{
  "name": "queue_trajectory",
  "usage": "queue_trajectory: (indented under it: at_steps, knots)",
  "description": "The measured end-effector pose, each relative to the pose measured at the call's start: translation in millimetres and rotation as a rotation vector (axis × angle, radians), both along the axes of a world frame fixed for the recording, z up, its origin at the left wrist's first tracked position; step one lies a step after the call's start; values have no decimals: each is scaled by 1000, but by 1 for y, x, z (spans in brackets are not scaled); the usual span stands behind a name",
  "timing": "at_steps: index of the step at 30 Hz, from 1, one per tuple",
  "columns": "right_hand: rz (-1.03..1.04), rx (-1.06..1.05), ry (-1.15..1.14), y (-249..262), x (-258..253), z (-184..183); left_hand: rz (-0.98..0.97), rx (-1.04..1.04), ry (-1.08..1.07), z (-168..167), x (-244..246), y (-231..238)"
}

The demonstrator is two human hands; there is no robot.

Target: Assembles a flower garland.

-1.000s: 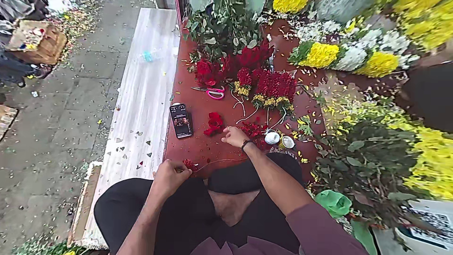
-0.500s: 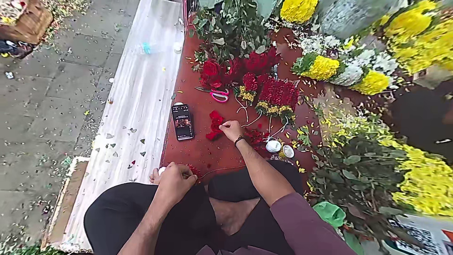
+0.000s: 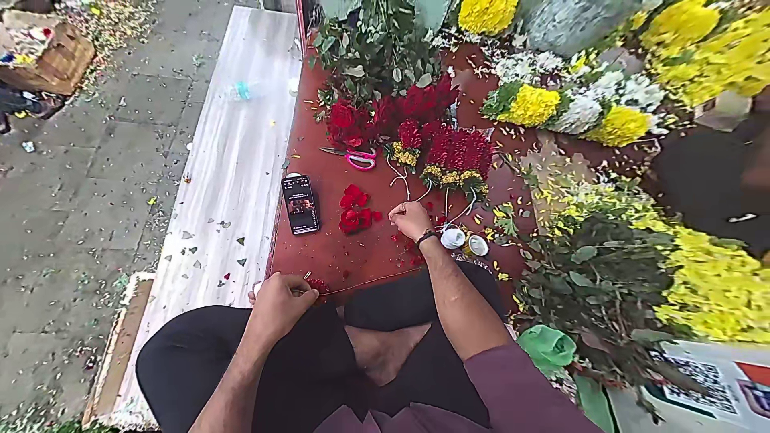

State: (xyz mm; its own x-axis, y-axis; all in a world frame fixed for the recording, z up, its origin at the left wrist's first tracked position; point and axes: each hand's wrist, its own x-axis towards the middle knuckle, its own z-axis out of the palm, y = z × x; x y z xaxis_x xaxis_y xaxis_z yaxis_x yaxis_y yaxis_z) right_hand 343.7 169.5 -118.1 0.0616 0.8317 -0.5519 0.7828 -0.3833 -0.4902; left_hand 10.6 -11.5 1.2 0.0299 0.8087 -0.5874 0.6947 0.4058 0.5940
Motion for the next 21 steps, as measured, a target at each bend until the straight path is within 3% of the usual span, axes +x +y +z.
queue_trajectory:
  at_steps: [6,10,13,16,21]
  knots:
    - [172,110,-148,26,-25,-34,-3,-15,27,-5,0,1]
    - [249,14,-148,27,-31,-58,18,-16,26,-6,-3,3]
    - [65,-61,121,23,-26,-48,13,-5,13,-4,-1,4]
    - [-196,-140,492,10,-26,-10,3,-3,9,-3,-1,3]
    - [-280,-42,686,-23,-31,31,-5,4,-9,2,-2,-1]
